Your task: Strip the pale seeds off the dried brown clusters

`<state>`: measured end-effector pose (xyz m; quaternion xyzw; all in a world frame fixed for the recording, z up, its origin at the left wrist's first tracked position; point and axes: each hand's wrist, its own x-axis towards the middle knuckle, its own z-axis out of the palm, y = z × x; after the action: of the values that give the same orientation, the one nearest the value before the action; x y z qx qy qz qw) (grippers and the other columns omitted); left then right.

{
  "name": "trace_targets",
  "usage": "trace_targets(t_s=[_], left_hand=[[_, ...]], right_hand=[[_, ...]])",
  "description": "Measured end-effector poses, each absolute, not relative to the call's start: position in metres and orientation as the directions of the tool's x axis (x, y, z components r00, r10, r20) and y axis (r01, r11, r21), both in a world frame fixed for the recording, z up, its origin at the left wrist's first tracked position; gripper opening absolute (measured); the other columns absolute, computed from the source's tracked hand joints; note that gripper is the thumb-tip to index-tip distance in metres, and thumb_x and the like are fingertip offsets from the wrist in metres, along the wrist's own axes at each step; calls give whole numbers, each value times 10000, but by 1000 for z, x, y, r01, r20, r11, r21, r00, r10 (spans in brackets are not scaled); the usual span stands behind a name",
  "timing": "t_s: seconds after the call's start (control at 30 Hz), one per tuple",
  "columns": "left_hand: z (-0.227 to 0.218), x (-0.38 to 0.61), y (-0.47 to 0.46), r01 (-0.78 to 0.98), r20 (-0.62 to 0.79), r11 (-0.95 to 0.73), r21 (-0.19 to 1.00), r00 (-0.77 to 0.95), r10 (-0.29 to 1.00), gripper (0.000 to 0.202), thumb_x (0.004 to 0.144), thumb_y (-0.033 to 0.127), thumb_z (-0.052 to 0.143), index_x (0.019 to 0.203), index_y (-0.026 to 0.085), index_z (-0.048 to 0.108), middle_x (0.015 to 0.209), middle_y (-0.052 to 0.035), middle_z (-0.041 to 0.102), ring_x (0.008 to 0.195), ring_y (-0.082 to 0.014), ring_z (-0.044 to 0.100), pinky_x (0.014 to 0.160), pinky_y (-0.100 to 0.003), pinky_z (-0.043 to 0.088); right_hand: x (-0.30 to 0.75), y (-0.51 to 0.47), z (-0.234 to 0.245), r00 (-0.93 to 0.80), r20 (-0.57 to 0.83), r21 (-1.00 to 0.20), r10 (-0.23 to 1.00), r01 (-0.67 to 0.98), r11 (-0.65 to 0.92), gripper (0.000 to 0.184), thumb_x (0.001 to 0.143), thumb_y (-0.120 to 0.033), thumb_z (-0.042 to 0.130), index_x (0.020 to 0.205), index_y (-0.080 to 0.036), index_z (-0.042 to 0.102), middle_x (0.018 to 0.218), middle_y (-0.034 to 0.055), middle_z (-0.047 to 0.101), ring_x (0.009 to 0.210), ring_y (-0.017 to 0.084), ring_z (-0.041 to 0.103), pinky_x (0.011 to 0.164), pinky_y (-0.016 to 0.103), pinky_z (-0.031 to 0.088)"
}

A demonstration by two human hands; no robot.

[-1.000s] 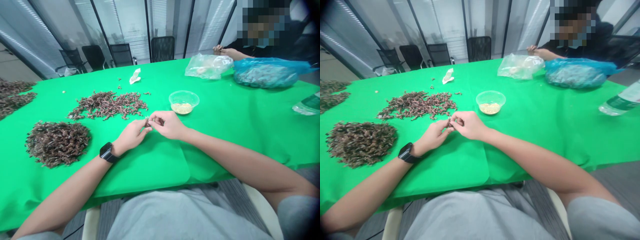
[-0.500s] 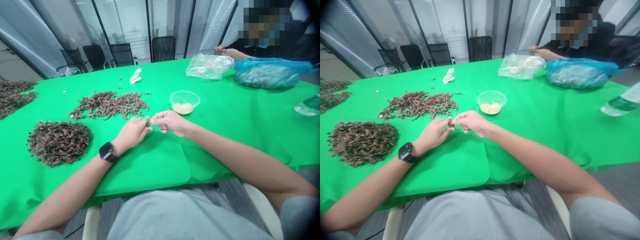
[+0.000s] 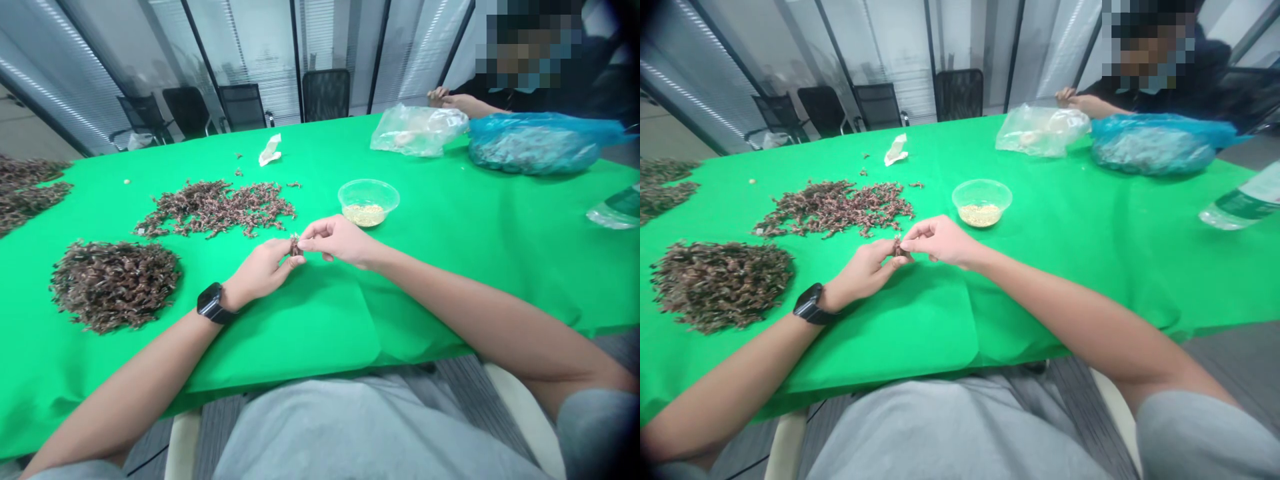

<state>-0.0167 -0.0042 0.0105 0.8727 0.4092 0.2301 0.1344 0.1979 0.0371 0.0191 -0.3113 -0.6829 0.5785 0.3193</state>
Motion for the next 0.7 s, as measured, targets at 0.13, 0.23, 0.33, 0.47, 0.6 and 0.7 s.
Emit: trace_targets(t_s=[0.13,0.23,0.33,0.47,0.6,0.7], left_hand=[[9,-16,-4,617,308,-626,477,549,777,467,1015,538,409,993,165,688,923,-67,719,822,-207,642,770,-304,450],[7,-16,-3,599,295,-601,528,535,792,514,1005,574,405,985,156,703,926,-67,730,810,-203,651,761,-295,458],[7,-16,-4,582,275,-573,577,523,807,521,997,585,418,984,156,715,945,-59,744,821,-202,662,765,-289,463],[6,-15,-4,536,279,-555,636,510,814,480,1003,550,439,964,161,716,963,-46,752,855,-200,677,785,-282,466],[5,-16,-3,542,297,-556,630,493,818,464,1005,545,437,958,156,686,897,-38,733,796,-186,658,743,-281,455],[5,-17,-2,602,320,-595,532,508,800,439,1018,526,412,959,162,650,863,-41,704,763,-184,624,709,-286,437]], right_hand=[[195,35,21,-567,171,-962,806,80,261,301,766,-432,758,822,-139,717,532,-55,499,479,69,387,466,232,278],[194,33,19,-508,293,-908,810,116,402,246,775,-384,760,831,-148,720,539,-56,481,515,77,372,506,240,273],[194,32,16,-492,370,-861,788,138,490,215,813,-372,735,845,-160,727,549,-55,465,524,82,358,522,249,272],[195,31,14,-490,436,-792,755,188,580,214,864,-368,687,865,-160,737,550,-54,452,521,82,357,528,250,276],[195,30,14,-498,477,-754,725,192,628,196,880,-323,649,888,-144,730,543,-59,460,503,75,372,520,240,281],[193,29,14,-496,468,-772,731,173,611,177,865,-300,646,863,-135,710,537,-67,451,497,65,363,508,228,272]])
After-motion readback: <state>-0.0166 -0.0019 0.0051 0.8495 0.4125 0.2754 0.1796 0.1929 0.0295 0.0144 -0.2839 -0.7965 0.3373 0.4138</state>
